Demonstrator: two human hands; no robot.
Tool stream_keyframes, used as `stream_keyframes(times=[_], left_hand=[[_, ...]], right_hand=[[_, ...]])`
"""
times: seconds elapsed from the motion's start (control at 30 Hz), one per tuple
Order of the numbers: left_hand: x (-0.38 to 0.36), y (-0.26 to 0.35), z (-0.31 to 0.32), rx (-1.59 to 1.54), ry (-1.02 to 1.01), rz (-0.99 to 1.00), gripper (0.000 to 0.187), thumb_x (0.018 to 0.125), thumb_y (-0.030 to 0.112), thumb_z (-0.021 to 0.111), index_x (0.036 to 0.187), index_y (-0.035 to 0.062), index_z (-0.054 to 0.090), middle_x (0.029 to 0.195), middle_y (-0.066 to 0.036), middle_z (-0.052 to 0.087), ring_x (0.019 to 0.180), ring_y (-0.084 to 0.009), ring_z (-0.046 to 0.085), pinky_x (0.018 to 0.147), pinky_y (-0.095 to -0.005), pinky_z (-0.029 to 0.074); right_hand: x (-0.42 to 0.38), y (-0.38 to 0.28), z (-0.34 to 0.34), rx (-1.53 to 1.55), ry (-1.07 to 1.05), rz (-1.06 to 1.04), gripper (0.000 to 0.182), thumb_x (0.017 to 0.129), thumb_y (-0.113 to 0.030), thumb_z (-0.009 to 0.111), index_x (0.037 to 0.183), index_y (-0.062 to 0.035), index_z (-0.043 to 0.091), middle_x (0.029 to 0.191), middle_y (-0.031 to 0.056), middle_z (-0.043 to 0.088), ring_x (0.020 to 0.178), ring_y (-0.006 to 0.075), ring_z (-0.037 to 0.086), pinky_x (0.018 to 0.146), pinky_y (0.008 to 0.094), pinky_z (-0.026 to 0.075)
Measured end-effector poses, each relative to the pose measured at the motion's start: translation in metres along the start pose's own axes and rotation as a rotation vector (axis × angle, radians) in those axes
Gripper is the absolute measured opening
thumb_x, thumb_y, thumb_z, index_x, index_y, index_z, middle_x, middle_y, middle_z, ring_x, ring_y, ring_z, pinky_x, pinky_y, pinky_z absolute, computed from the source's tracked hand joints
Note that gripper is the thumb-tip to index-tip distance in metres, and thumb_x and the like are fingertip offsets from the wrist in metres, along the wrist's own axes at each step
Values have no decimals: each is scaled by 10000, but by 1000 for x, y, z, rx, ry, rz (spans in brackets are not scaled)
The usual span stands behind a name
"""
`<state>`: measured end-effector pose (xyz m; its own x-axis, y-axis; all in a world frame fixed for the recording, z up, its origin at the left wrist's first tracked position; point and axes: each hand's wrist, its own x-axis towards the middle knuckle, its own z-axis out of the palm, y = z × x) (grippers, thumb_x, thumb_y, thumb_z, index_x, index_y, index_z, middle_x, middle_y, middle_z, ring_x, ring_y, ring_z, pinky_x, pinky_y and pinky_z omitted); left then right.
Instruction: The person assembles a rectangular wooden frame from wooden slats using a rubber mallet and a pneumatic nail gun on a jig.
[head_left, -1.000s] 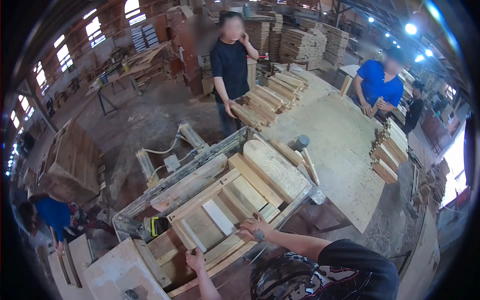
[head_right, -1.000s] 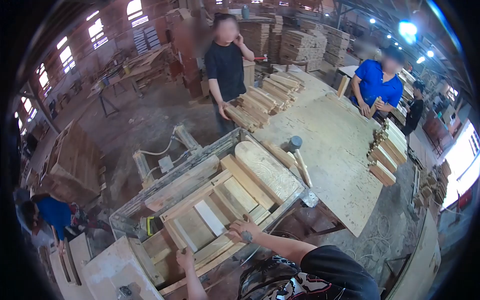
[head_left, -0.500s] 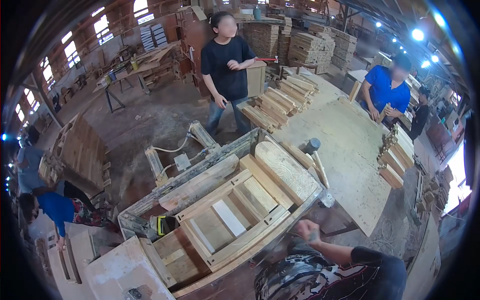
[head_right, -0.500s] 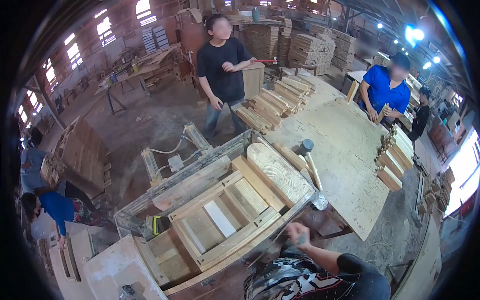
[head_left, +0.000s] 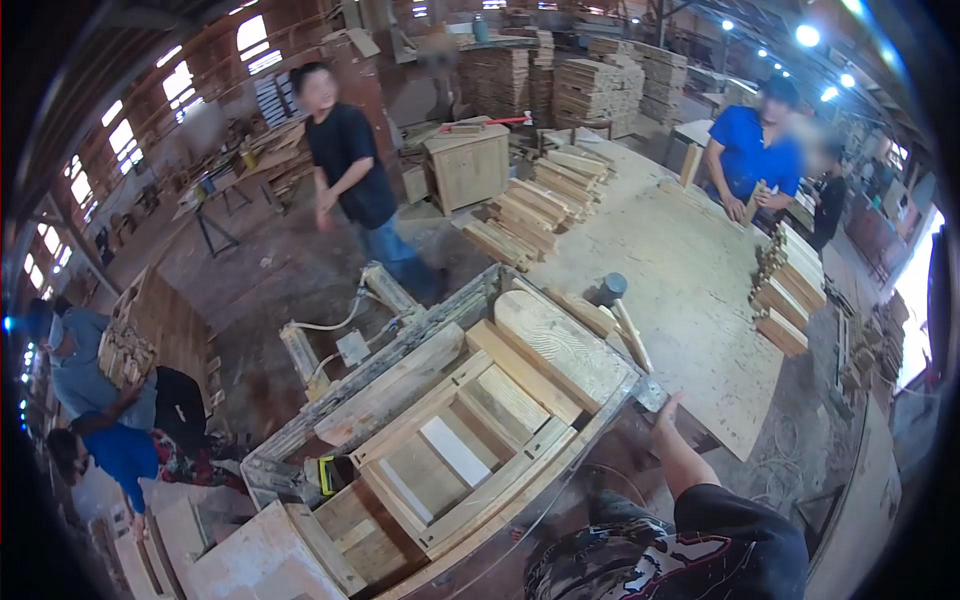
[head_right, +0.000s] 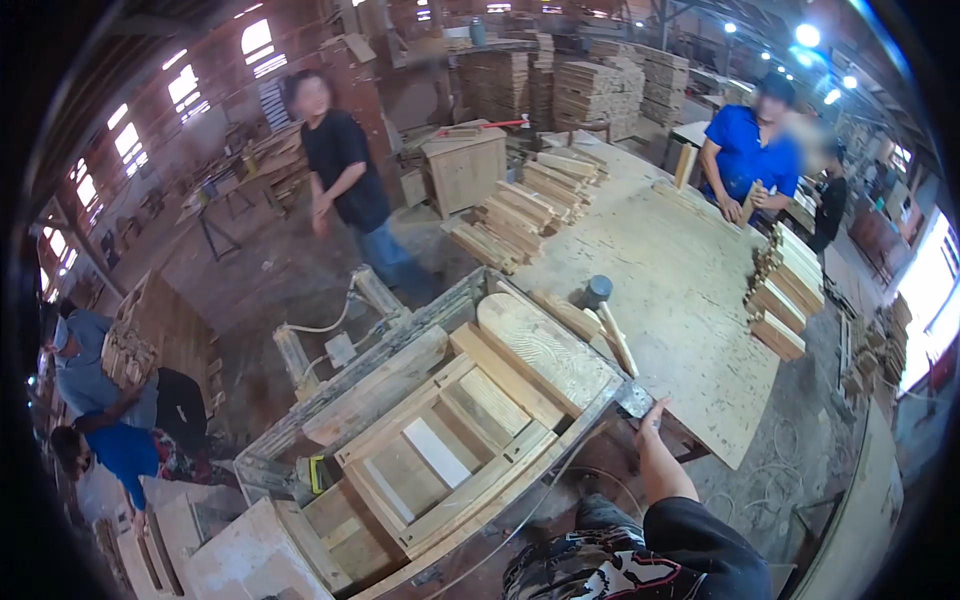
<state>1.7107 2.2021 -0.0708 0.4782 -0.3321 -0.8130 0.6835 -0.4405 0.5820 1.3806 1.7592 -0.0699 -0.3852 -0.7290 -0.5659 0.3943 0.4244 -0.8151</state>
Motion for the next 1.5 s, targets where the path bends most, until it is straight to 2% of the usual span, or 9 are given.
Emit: stream_keyframes(times=[0.33, 0.4, 0.57, 0.87, 1.0, 1.17, 1.23, 1.33, 1.5], left_hand=[[13, 6, 31, 148, -176, -58, 470, 988, 391, 566, 1238, -4, 621, 1118, -172, 687, 987, -264, 638, 882, -425, 503], [11, 4, 31, 161, -191, -83, 478, 988, 395, 565, 1243, -7, 616, 1118, -169, 686, 991, -254, 635, 883, -417, 502], [3, -8, 35, 138, -198, -155, 499, 989, 405, 565, 1256, -16, 604, 1120, -162, 683, 1000, -230, 628, 886, -397, 497], [-21, -56, 94, -28, -248, -194, 539, 990, 423, 563, 1279, -31, 582, 1124, -149, 679, 1017, -187, 615, 892, -360, 490], [-14, -77, 137, -64, -378, -47, 556, 990, 431, 563, 1289, -38, 572, 1126, -143, 677, 1024, -168, 610, 895, -344, 486], [-86, -2, 193, 636, -259, 124, 614, 971, 560, 520, 1278, 37, 619, 1172, -123, 680, 1063, -220, 624, 906, -375, 485], [-83, -21, 210, 716, -166, 126, 590, 962, 555, 533, 1247, 49, 637, 1152, -141, 688, 1056, -243, 639, 903, -383, 489], [-113, 6, 246, 798, -69, 210, 538, 958, 523, 553, 1210, 59, 655, 1139, -183, 689, 1051, -330, 655, 899, -395, 498], [-130, 71, 281, 611, 69, 340, 429, 970, 398, 594, 1188, 32, 652, 1119, -201, 694, 1041, -345, 679, 891, -385, 512]], right_hand=[[-7, -15, -12, -379, -62, 113, 1065, 828, -888, 160, 1522, -101, 338, 1534, 129, 377, 1388, 308, 373, 1013, 485, 436], [55, 21, -43, -361, -42, -58, 861, 909, -804, 220, 838, -91, 696, 591, 11, 576, 532, 165, 518, 520, 301, 395], [3, -6, -76, -510, 355, -562, 595, 1030, -523, 394, 839, -41, 687, 671, 57, 623, 634, 161, 581, 620, 309, 470], [14, -121, 74, -682, -150, -974, 289, 977, -284, 605, 1068, -11, 628, 859, 96, 639, 775, 181, 592, 747, 335, 485], [41, -119, 101, -878, -374, -721, 391, 944, -285, 647, 1220, -25, 550, 824, 121, 630, 744, 202, 594, 722, 354, 491], [68, -114, 111, -978, -568, -745, 435, 960, -329, 632, 1257, -30, 524, 874, 121, 654, 821, 243, 632, 750, 373, 492], [81, -106, 114, -909, -625, -845, 412, 983, -340, 597, 1262, -45, 527, 738, 64, 606, 645, 193, 603, 595, 339, 490], [59, -131, 126, -596, -709, -294, 380, 1026, -350, 507, 1325, -115, 523, 547, -48, 383, 379, 26, 308, 317, 212, 247], [37, -119, 121, -555, -855, -316, 387, 1038, -310, 481, 1374, -120, 503, 576, -75, 373, 426, 24, 336, 362, 208, 285]])
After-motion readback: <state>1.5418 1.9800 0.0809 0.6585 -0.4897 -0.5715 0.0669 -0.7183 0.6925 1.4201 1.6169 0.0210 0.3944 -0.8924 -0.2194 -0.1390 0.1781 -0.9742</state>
